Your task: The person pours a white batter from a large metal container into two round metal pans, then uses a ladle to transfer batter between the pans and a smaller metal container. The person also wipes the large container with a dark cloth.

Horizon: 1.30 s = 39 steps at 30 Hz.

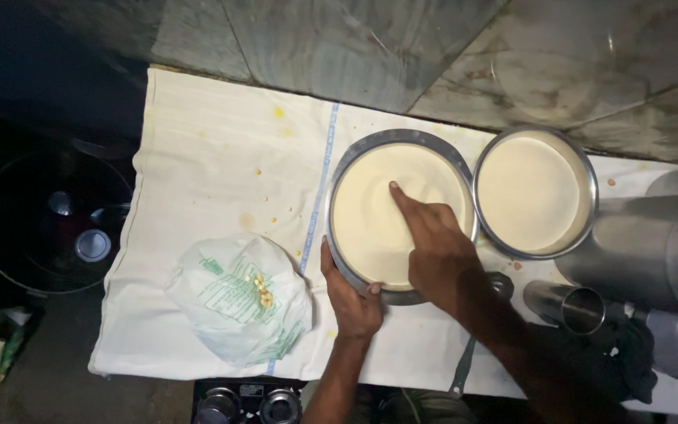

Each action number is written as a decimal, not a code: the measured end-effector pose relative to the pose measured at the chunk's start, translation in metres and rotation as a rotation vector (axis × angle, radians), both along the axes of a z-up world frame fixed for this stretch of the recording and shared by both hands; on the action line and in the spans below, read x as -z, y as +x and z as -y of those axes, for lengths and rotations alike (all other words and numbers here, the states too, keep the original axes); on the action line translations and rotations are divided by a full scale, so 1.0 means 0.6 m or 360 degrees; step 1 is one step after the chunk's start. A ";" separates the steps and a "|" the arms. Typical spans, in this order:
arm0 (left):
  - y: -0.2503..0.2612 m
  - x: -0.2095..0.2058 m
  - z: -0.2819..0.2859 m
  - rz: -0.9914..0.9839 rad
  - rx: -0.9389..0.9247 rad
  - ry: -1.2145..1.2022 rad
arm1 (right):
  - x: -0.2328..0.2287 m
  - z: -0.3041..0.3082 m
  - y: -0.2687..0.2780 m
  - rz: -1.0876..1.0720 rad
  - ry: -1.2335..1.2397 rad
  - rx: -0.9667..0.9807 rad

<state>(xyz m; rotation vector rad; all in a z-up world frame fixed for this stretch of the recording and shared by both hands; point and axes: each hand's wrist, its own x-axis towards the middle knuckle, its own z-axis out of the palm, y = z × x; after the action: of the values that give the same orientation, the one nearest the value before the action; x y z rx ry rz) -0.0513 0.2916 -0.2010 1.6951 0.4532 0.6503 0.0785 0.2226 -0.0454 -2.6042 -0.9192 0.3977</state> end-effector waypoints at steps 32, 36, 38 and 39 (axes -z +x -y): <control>0.006 -0.016 0.001 0.0041 0.0024 -0.0172 | 0.021 -0.001 0.018 -0.0191 0.0057 -0.0039; 0.009 -0.017 0.002 0.0033 0.0005 -0.0166 | -0.020 0.011 0.040 -0.0277 0.0235 0.0107; 0.010 -0.017 0.003 0.0032 -0.0010 -0.0138 | -0.038 0.021 0.040 -0.0291 0.0326 0.0238; 0.010 -0.016 0.004 0.0031 -0.0012 -0.0126 | -0.043 0.028 0.036 -0.0291 0.0364 0.0345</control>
<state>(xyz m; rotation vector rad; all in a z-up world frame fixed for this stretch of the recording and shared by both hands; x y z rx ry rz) -0.0452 0.2895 -0.1915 1.6118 0.4660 0.6459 0.1003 0.2059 -0.0193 -2.3805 -0.5781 0.4360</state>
